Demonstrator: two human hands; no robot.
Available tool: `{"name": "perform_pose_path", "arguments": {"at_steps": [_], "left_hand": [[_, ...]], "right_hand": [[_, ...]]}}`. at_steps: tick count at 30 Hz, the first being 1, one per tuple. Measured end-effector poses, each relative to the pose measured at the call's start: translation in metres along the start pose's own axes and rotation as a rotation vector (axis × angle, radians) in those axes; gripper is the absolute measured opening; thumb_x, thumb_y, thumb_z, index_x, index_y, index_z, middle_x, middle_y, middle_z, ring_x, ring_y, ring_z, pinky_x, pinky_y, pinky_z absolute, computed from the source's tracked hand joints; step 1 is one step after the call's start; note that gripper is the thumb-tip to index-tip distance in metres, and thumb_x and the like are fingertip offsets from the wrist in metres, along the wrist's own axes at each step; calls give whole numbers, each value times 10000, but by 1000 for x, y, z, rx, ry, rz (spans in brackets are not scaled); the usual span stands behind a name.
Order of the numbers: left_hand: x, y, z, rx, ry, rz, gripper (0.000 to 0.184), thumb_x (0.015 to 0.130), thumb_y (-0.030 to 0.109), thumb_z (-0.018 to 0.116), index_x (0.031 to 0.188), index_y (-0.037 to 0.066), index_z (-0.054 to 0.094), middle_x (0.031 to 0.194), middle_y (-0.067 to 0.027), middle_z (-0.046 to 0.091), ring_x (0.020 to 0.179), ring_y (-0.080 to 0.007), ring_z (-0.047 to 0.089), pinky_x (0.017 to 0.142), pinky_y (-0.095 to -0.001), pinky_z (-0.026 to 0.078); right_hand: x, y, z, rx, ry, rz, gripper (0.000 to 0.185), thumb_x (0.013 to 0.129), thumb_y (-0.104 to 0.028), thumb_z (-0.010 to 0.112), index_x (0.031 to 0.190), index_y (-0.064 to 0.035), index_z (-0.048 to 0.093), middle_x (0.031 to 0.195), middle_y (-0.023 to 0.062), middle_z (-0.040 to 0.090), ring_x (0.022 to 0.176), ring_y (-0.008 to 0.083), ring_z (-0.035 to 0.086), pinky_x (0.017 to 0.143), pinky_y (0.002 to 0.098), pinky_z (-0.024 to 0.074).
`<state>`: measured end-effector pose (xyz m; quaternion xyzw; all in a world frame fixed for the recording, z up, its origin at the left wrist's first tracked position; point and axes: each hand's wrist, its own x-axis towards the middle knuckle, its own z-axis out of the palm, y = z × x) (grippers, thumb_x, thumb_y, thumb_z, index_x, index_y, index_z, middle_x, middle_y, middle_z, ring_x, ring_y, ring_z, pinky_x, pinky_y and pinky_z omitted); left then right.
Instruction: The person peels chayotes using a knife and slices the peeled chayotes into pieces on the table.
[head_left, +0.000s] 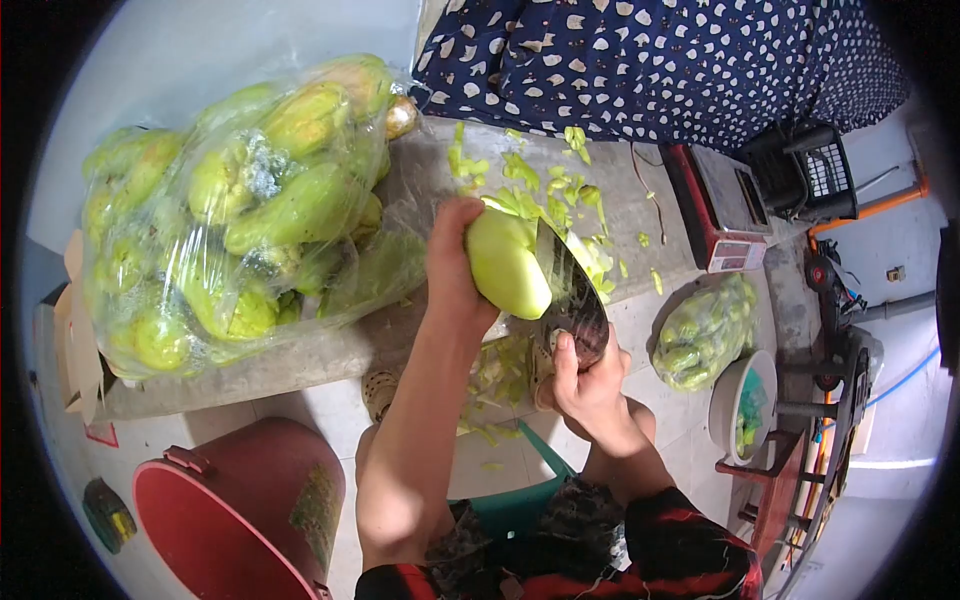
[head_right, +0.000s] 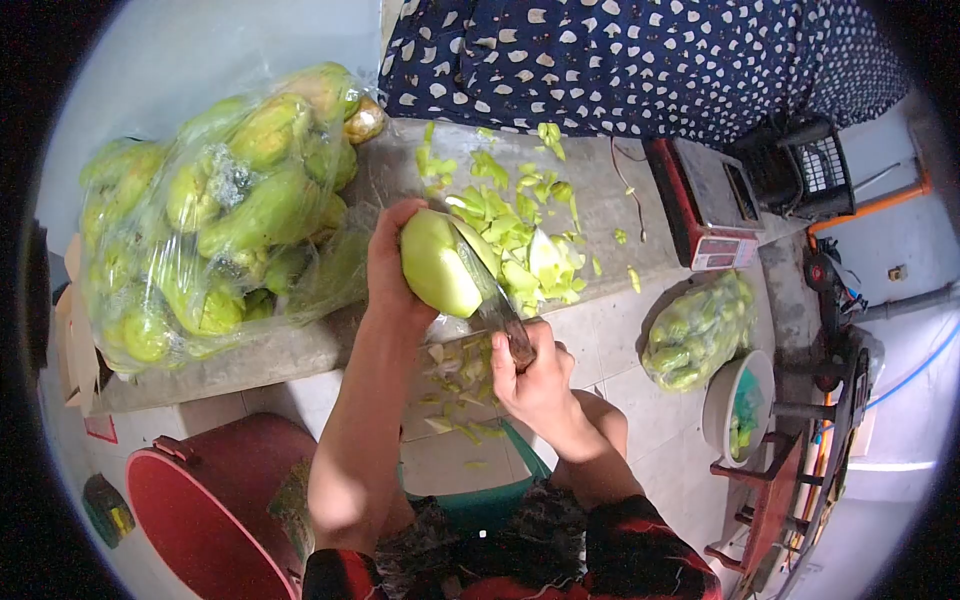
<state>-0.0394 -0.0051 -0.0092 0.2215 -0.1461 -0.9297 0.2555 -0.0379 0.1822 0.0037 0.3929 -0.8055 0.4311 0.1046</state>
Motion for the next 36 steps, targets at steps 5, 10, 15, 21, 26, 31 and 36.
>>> {"name": "perform_pose_path", "arguments": {"at_steps": [5, 10, 15, 21, 26, 31, 36], "left_hand": [[-9, -8, -3, -120, -68, -218, 205, 914, 281, 516, 929, 103, 617, 837, -50, 652, 780, -209, 643, 736, -370, 540], [-9, -5, 2, -47, -48, -86, 174, 910, 259, 538, 918, 100, 610, 839, -35, 630, 778, -190, 625, 744, -352, 528], [-6, 3, 2, 185, -91, 176, 144, 903, 245, 568, 923, 107, 603, 844, -23, 617, 780, -181, 617, 738, -342, 522], [-12, -8, 7, -91, -51, -113, 121, 899, 220, 566, 948, 112, 589, 832, -36, 601, 797, -184, 614, 749, -343, 522], [-8, 3, 8, 209, -100, 44, 137, 894, 205, 551, 948, 85, 589, 834, -35, 592, 784, -178, 604, 737, -327, 520], [-17, 1, 17, 130, -10, 24, 115, 881, 178, 552, 926, 74, 575, 808, -29, 571, 739, -149, 586, 658, -305, 500], [-13, -7, 14, 193, -22, 80, 108, 884, 183, 561, 914, 79, 571, 773, -20, 564, 685, -118, 567, 598, -285, 483]], "right_hand": [[0, 0, 3, -14, 56, -83, 195, 894, -95, 686, 891, -25, 505, 517, 47, 529, 413, 179, 562, 420, 306, 434], [10, -4, -5, 1, -18, -15, 196, 902, -106, 682, 888, -22, 505, 521, 60, 542, 421, 185, 578, 424, 304, 437], [8, 1, -15, 55, -112, 89, 208, 897, -113, 691, 904, -18, 506, 510, 78, 510, 428, 230, 583, 438, 331, 451], [6, 1, -8, -14, -43, -37, 224, 895, -114, 692, 891, -12, 491, 527, 87, 511, 425, 248, 574, 434, 336, 441], [8, -8, -16, -8, -97, 27, 207, 906, -110, 675, 877, -16, 493, 523, 91, 524, 431, 259, 585, 433, 345, 444], [11, -3, -11, 2, -107, 55, 210, 907, -122, 675, 884, -14, 496, 538, 104, 544, 447, 301, 597, 443, 368, 452], [7, -1, -10, -49, -107, 15, 207, 924, -132, 651, 904, 4, 495, 563, 109, 566, 452, 295, 602, 448, 358, 451]]}}
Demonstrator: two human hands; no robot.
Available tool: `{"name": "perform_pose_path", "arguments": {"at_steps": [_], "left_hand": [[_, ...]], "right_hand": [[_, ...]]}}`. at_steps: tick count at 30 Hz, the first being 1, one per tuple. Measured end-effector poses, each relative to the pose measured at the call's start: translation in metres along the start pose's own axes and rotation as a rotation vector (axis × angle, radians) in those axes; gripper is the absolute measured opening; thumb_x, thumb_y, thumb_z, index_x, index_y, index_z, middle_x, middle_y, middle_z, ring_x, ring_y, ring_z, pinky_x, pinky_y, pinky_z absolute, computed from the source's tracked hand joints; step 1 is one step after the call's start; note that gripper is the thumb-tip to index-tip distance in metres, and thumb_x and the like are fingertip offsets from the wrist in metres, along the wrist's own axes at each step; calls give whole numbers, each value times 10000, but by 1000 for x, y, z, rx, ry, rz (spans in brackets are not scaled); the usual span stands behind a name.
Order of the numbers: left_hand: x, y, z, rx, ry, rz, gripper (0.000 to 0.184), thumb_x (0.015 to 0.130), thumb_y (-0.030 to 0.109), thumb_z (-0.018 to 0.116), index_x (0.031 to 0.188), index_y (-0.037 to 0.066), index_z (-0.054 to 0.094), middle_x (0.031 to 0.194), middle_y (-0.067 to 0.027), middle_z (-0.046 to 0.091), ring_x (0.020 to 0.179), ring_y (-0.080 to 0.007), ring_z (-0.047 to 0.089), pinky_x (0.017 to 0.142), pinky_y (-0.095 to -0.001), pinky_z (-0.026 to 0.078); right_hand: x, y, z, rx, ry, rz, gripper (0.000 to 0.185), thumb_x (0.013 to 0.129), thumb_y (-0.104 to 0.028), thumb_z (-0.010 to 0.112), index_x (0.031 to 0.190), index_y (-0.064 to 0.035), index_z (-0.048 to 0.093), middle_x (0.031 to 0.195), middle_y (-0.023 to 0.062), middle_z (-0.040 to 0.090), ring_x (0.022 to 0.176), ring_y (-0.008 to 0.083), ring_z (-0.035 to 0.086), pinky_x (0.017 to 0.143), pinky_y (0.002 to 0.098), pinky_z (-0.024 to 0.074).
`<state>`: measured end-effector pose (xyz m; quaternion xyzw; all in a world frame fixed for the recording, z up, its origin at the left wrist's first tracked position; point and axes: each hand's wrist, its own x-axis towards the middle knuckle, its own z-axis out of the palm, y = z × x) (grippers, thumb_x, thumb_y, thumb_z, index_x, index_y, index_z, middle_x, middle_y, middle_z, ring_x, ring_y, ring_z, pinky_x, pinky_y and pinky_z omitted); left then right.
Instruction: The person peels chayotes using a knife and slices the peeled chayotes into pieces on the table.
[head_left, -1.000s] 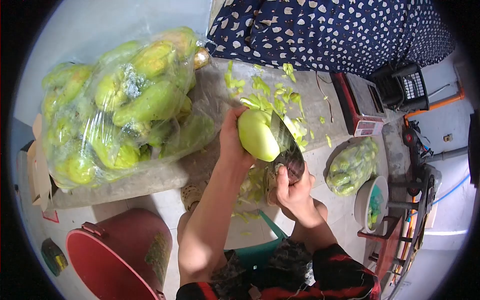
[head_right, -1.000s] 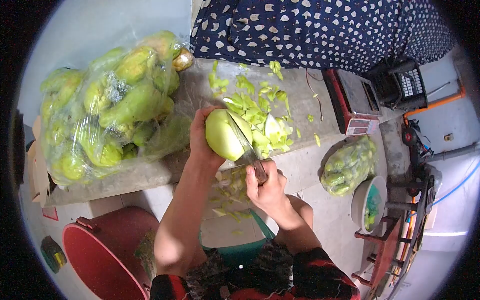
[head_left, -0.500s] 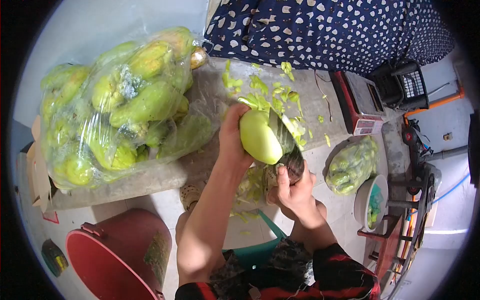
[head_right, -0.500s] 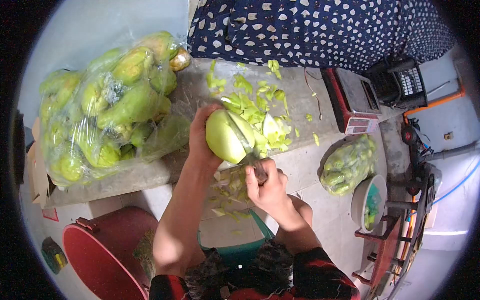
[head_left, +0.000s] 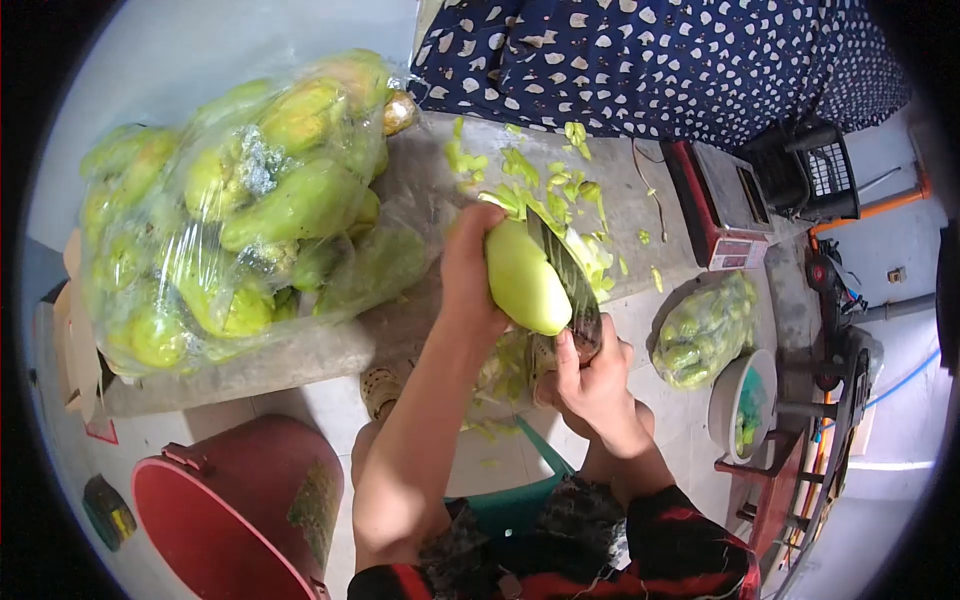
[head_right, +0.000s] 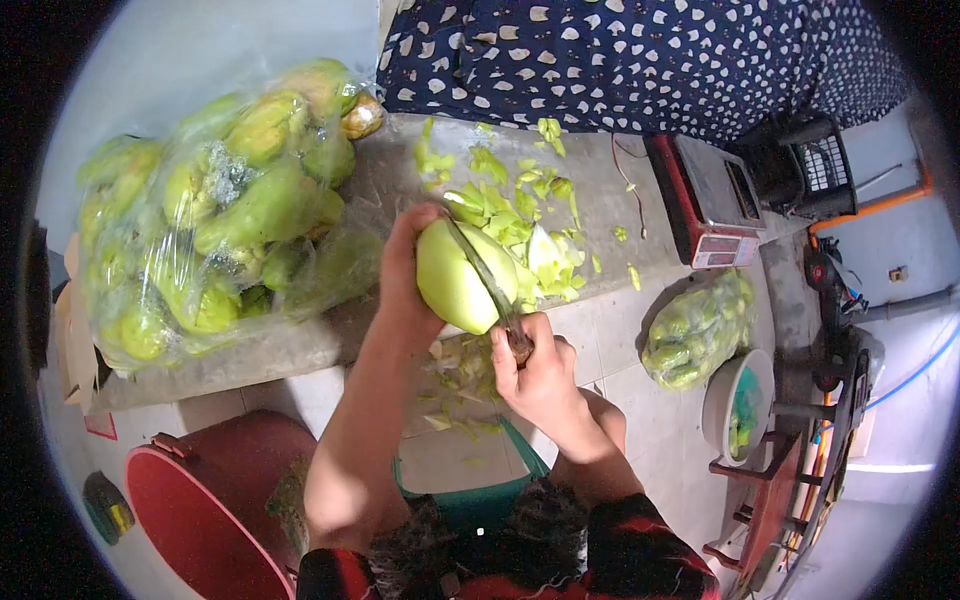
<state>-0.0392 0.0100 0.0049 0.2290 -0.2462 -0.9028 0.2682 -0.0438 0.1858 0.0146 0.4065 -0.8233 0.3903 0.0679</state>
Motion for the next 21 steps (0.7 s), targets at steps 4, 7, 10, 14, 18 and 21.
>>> {"name": "perform_pose_path", "arguments": {"at_steps": [4, 7, 10, 14, 18, 21], "left_hand": [[-2, -7, 3, -310, -24, -169, 115, 884, 173, 559, 920, 65, 572, 763, -16, 545, 661, -116, 544, 596, -288, 480], [-8, 0, 9, 112, 9, 155, 110, 892, 171, 548, 920, 68, 573, 769, -14, 545, 660, -125, 546, 603, -289, 480], [-5, -12, 2, -179, 78, -48, 97, 895, 153, 545, 927, 65, 569, 783, -16, 553, 654, -118, 541, 601, -278, 471], [-9, -4, 6, 73, 122, 110, 129, 891, 170, 524, 962, 81, 585, 820, -27, 559, 741, -152, 583, 648, -320, 512], [-1, -7, -3, 21, 71, 33, 140, 886, 179, 539, 952, 69, 594, 815, -24, 559, 719, -137, 569, 629, -307, 492], [-2, -13, 0, -118, 103, -63, 156, 880, 210, 548, 952, 84, 605, 796, -29, 558, 690, -162, 579, 641, -318, 505]], "right_hand": [[2, 2, -1, 78, 11, 64, 197, 923, -118, 648, 904, 6, 496, 562, 113, 563, 465, 276, 613, 453, 353, 452], [5, 5, -3, 148, -13, 121, 172, 915, -96, 647, 905, -1, 504, 570, 118, 567, 484, 270, 626, 474, 353, 466], [0, 5, 10, 78, 36, 21, 175, 921, -97, 636, 918, 13, 500, 574, 118, 573, 479, 269, 621, 475, 346, 462], [8, 8, 8, 182, -34, 168, 191, 907, -83, 643, 926, 20, 484, 558, 112, 555, 473, 248, 621, 464, 327, 446], [3, 9, 9, 159, -39, 117, 204, 906, -85, 640, 937, 34, 478, 541, 109, 545, 456, 238, 609, 462, 318, 441], [2, 7, 11, 105, -3, 57, 200, 904, -83, 637, 935, 40, 484, 549, 115, 553, 460, 245, 612, 463, 321, 443]]}}
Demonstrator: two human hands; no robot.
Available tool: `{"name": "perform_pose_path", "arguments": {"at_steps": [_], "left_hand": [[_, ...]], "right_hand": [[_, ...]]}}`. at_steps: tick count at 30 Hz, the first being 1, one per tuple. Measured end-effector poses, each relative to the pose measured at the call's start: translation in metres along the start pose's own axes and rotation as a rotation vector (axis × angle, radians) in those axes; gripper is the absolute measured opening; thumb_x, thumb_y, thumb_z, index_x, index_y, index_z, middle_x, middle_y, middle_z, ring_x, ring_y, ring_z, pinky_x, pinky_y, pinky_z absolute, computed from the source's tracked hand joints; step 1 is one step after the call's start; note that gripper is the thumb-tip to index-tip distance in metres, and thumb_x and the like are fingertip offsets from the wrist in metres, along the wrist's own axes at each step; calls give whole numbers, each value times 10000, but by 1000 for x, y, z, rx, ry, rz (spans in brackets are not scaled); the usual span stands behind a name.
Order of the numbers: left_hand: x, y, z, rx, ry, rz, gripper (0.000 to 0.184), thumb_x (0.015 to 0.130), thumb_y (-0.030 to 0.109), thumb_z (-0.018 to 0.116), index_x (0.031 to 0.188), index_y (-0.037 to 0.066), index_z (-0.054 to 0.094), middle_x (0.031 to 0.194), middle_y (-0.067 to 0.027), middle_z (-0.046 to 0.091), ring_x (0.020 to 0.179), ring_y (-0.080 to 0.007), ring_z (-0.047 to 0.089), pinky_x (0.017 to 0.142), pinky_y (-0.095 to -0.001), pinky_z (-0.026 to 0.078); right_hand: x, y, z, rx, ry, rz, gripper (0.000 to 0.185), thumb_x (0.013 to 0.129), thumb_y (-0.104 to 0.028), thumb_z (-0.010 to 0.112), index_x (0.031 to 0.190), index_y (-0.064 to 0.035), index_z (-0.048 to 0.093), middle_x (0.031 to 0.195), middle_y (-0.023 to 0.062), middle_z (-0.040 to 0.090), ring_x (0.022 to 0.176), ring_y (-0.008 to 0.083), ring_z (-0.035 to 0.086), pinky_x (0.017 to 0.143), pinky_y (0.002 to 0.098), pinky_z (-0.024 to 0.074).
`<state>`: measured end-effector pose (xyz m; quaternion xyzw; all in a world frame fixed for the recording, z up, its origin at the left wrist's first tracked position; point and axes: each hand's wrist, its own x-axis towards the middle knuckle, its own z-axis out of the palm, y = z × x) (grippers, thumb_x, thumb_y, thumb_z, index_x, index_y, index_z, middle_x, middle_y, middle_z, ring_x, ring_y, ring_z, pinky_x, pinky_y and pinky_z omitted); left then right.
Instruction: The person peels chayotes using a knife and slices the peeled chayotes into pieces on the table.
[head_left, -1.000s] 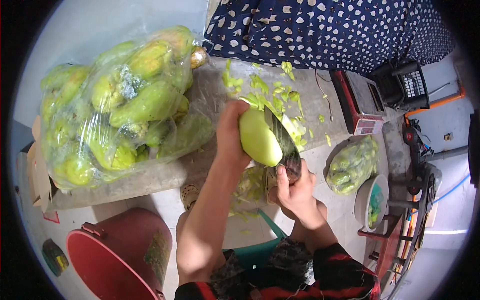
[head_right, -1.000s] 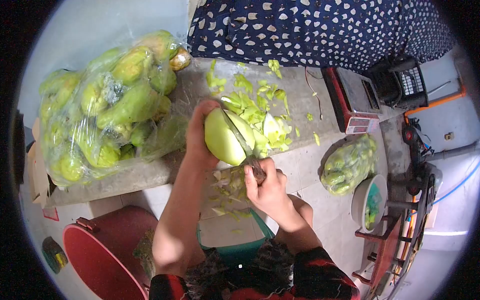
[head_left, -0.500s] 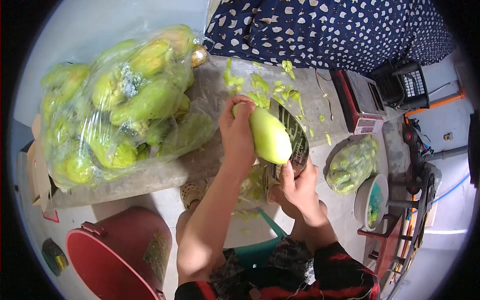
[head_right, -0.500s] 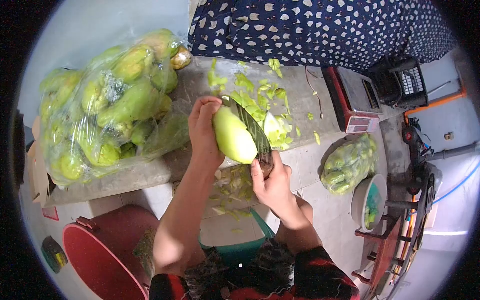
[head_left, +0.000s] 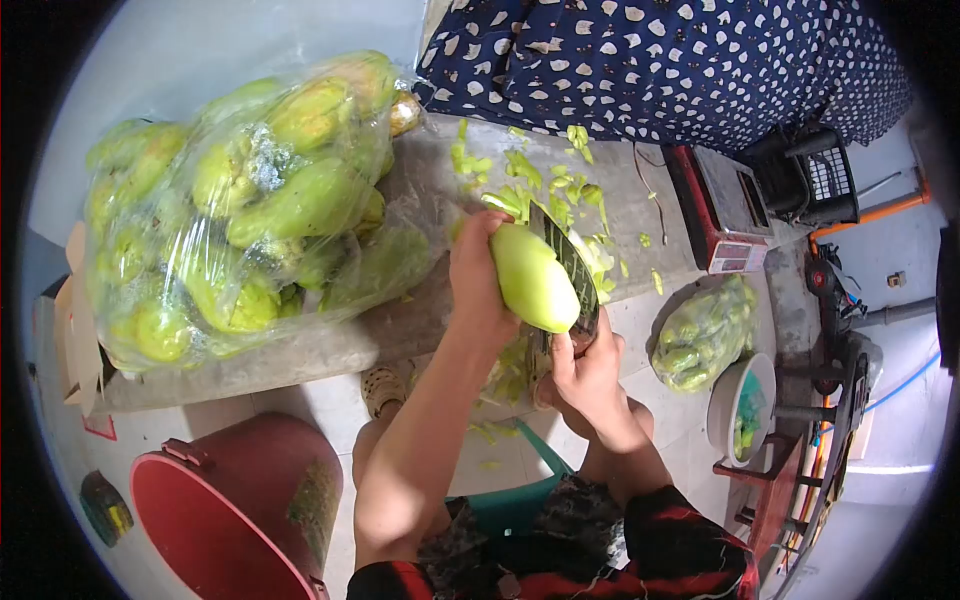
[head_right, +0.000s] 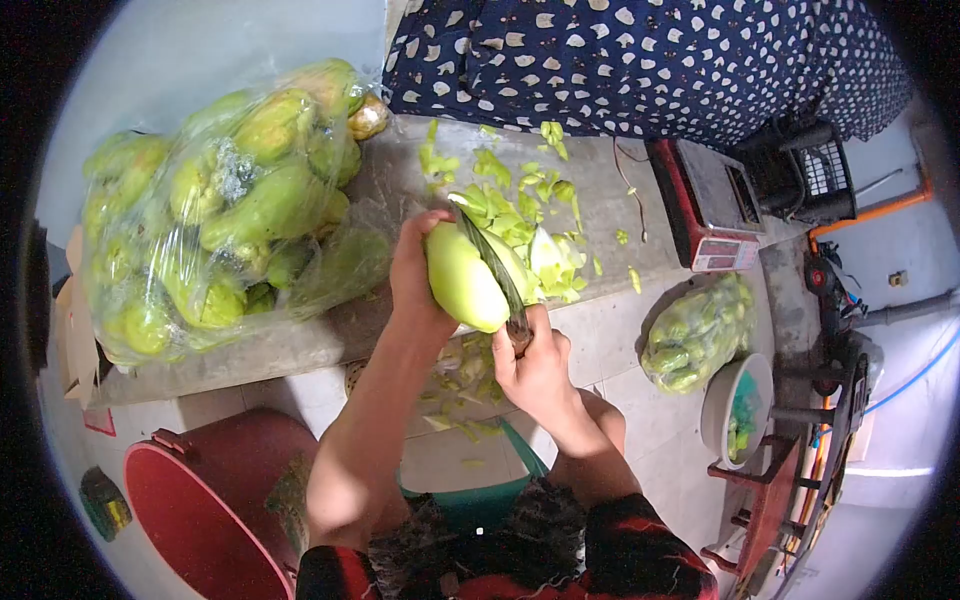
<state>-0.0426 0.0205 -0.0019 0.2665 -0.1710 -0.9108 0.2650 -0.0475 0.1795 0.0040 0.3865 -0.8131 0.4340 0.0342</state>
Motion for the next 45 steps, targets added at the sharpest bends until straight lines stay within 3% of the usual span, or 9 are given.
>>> {"name": "perform_pose_path", "arguments": {"at_steps": [5, 7, 13, 19, 22, 24, 28, 32, 45], "left_hand": [[9, 11, -14, 227, -103, 142, 233, 874, 252, 578, 945, 40, 643, 791, -35, 605, 682, -163, 596, 676, -310, 498], [-1, 42, -6, 523, -350, 47, 300, 817, 257, 681, 974, 2, 675, 854, -38, 662, 765, -128, 620, 696, -286, 489], [-9, 54, -1, 875, -609, -128, 547, 630, 227, 893, 1067, -39, 700, 930, -69, 707, 816, -87, 631, 721, -246, 492], [-11, 16, -2, 492, -513, -36, 458, 684, 145, 859, 1060, -57, 693, 913, -58, 711, 819, -117, 647, 778, -259, 510], [-12, 34, 1, 615, -513, -24, 457, 678, 143, 859, 1053, -60, 693, 910, -60, 711, 808, -114, 644, 760, -256, 509], [-9, 53, 3, 1129, -552, -100, 454, 669, 183, 884, 1015, -55, 712, 884, -64, 712, 781, -94, 639, 708, -251, 509], [-16, 18, -3, 539, -484, -43, 394, 666, 140, 866, 972, -45, 701, 870, -66, 711, 752, -106, 643, 709, -259, 513], [-12, 22, -1, 756, -505, 11, 393, 684, 153, 870, 976, -47, 700, 877, -67, 716, 766, -106, 655, 702, -255, 523], [-11, 16, -4, 637, -475, -75, 471, 717, 188, 858, 1053, -64, 644, 940, -102, 701, 831, -152, 674, 759, -300, 541]], "right_hand": [[8, 14, -17, 144, -97, 151, 162, 927, -104, 619, 927, 21, 515, 551, 42, 546, 458, 143, 565, 459, 293, 447], [15, 9, -33, 751, -220, 415, 116, 998, -95, 543, 985, 8, 492, 561, 6, 504, 434, 80, 465, 413, 250, 375], [12, 30, -41, 765, -362, 430, 115, 1008, -92, 529, 992, 7, 474, 560, 20, 488, 420, 94, 455, 396, 264, 366], [4, 25, -13, 838, -103, 345, 214, 1026, -202, 518, 956, -5, 472, 571, 39, 463, 412, 127, 465, 373, 274, 406], [11, 28, -29, 762, -222, 381, 198, 1019, -177, 529, 939, -6, 470, 561, 27, 459, 416, 115, 461, 379, 274, 409], [11, 32, -33, 715, -373, 430, 160, 1012, -136, 529, 938, -4, 475, 562, 24, 458, 418, 111, 456, 383, 274, 403], [-7, 26, 2, 910, -101, 413, 167, 1014, -132, 526, 928, 5, 485, 565, 25, 464, 425, 117, 464, 392, 272, 409], [9, 28, -24, 741, -342, 436, 159, 1016, -131, 527, 945, 8, 496, 578, 29, 469, 431, 120, 469, 393, 282, 410], [9, 35, -21, 814, -370, 474, 177, 992, -148, 586, 968, 8, 507, 574, 24, 473, 424, 124, 477, 382, 280, 407]]}}
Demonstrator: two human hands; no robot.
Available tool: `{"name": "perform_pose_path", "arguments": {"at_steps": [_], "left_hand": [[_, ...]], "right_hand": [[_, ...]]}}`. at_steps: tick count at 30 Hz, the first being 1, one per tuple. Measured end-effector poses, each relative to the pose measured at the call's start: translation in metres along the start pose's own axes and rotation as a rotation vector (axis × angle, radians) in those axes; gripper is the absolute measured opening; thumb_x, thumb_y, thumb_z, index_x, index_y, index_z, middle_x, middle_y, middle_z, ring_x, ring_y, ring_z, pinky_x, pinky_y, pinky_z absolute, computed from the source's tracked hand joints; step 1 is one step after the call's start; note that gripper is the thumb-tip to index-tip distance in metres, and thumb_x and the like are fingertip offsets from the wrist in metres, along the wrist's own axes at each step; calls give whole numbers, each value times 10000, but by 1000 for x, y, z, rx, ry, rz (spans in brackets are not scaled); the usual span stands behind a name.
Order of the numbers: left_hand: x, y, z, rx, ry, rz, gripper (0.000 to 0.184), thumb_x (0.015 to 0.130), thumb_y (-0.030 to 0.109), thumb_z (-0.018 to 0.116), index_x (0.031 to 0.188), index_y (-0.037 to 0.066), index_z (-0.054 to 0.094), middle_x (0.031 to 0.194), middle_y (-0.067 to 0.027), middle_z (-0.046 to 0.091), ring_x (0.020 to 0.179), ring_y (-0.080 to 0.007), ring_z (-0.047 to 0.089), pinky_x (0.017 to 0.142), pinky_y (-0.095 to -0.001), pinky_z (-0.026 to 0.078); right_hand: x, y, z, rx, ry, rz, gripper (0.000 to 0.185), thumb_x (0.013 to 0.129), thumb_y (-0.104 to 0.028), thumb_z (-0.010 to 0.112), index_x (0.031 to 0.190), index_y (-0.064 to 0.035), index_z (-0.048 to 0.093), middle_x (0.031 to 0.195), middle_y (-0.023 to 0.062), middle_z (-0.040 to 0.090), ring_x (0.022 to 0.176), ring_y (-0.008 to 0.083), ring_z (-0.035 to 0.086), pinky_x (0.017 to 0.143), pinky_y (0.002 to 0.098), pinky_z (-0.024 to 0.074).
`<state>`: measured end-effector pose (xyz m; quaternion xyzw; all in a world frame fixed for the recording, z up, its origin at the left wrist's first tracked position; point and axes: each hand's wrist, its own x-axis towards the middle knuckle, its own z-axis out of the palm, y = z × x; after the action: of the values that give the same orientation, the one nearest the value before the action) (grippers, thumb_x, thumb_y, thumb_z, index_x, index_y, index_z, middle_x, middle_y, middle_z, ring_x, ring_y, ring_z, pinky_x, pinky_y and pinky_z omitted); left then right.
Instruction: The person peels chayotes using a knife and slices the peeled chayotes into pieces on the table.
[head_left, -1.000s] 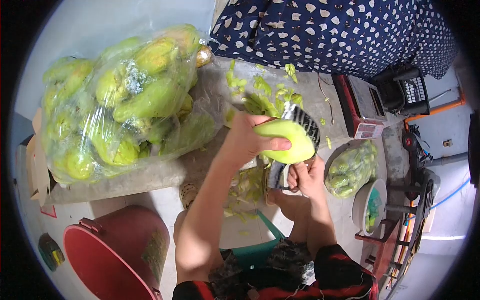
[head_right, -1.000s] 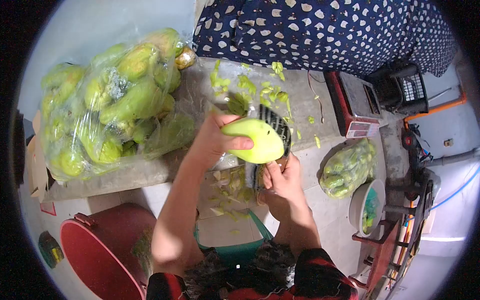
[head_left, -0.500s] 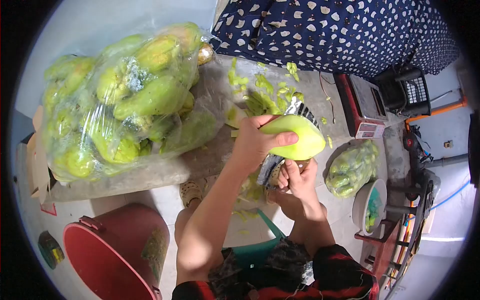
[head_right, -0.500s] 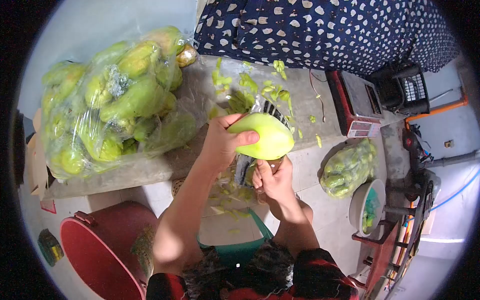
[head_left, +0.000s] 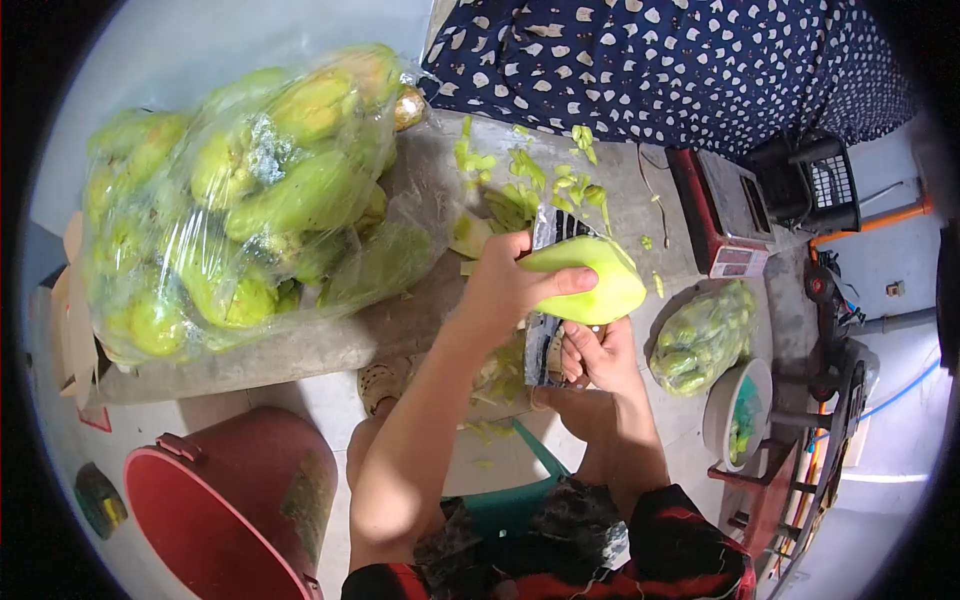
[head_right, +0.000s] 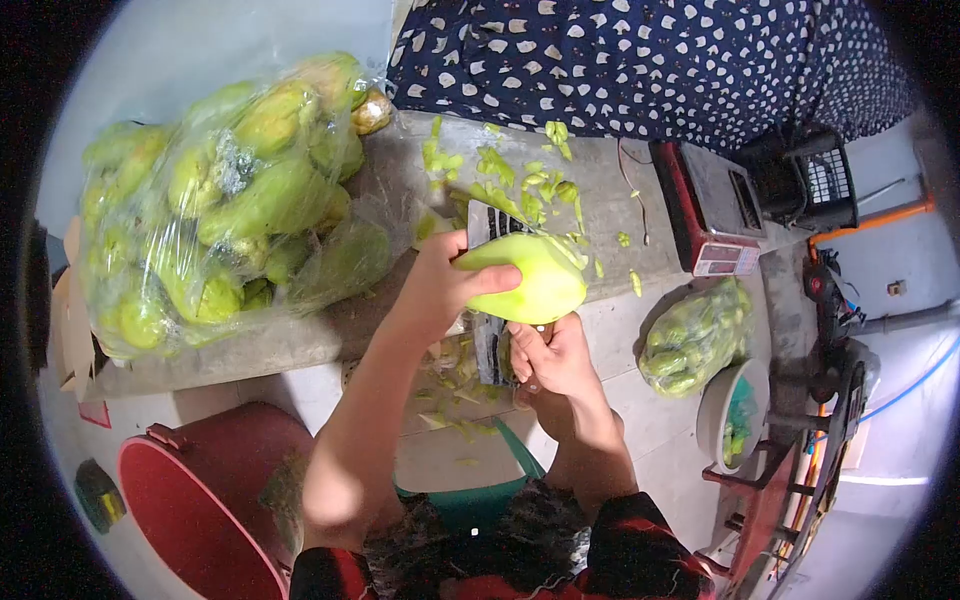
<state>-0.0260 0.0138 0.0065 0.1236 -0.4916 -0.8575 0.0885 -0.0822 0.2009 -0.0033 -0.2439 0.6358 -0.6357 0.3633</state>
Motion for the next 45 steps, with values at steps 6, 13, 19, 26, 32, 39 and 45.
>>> {"name": "perform_pose_path", "arguments": {"at_steps": [6, 13, 19, 26, 32, 39, 45], "left_hand": [[1, 0, -1, -34, -32, -66, 507, 748, 213, 839, 1103, -69, 614, 993, -123, 689, 861, -173, 679, 787, -319, 543], [5, -12, 10, -192, 24, -32, 439, 816, 235, 790, 1104, -49, 620, 1000, -114, 684, 886, -171, 668, 790, -319, 534], [5, -23, 12, -205, 60, 6, 479, 778, 323, 831, 1032, -38, 646, 934, -96, 686, 809, -158, 656, 741, -299, 523], [9, -29, 12, -203, 169, -50, 447, 785, 301, 821, 1035, -28, 650, 949, -96, 688, 824, -162, 657, 749, -312, 525], [6, -21, 15, -250, 161, -79, 483, 769, 300, 829, 1046, -53, 649, 961, -117, 689, 834, -183, 664, 758, -317, 527], [10, -30, 12, -264, 250, -162, 463, 786, 320, 809, 1041, -34, 654, 944, -109, 688, 837, -193, 665, 770, -329, 525], [12, -35, 5, -469, 162, -177, 491, 896, 427, 664, 1149, 7, 624, 1034, -98, 681, 915, -190, 657, 811, -343, 516]], "right_hand": [[-4, -9, -3, 60, -48, 52, 149, 994, -133, 576, 948, -4, 517, 545, 10, 474, 411, 108, 476, 381, 265, 405], [-1, 11, 7, 257, 1, 51, 208, 997, -198, 587, 1013, -6, 509, 565, 7, 456, 409, 103, 456, 366, 273, 402], [0, -4, 3, 83, -15, 118, 218, 1006, -185, 564, 1085, -3, 474, 578, 20, 440, 405, 119, 452, 353, 288, 399], [4, 3, -1, 71, -56, 139, 276, 993, -196, 591, 1152, -8, 466, 572, 17, 446, 394, 120, 460, 354, 284, 400], [6, 9, 0, 70, -33, 167, 307, 989, -198, 598, 1190, -23, 445, 560, 10, 449, 384, 120, 458, 354, 278, 395], [9, 9, 4, 15, -27, 189, 195, 1010, -185, 558, 1009, 2, 501, 554, 7, 483, 388, 104, 477, 358, 268, 399], [13, 10, 0, 124, -16, 234, 239, 1004, -222, 575, 1048, -4, 489, 567, 8, 474, 384, 127, 480, 350, 282, 397]]}}
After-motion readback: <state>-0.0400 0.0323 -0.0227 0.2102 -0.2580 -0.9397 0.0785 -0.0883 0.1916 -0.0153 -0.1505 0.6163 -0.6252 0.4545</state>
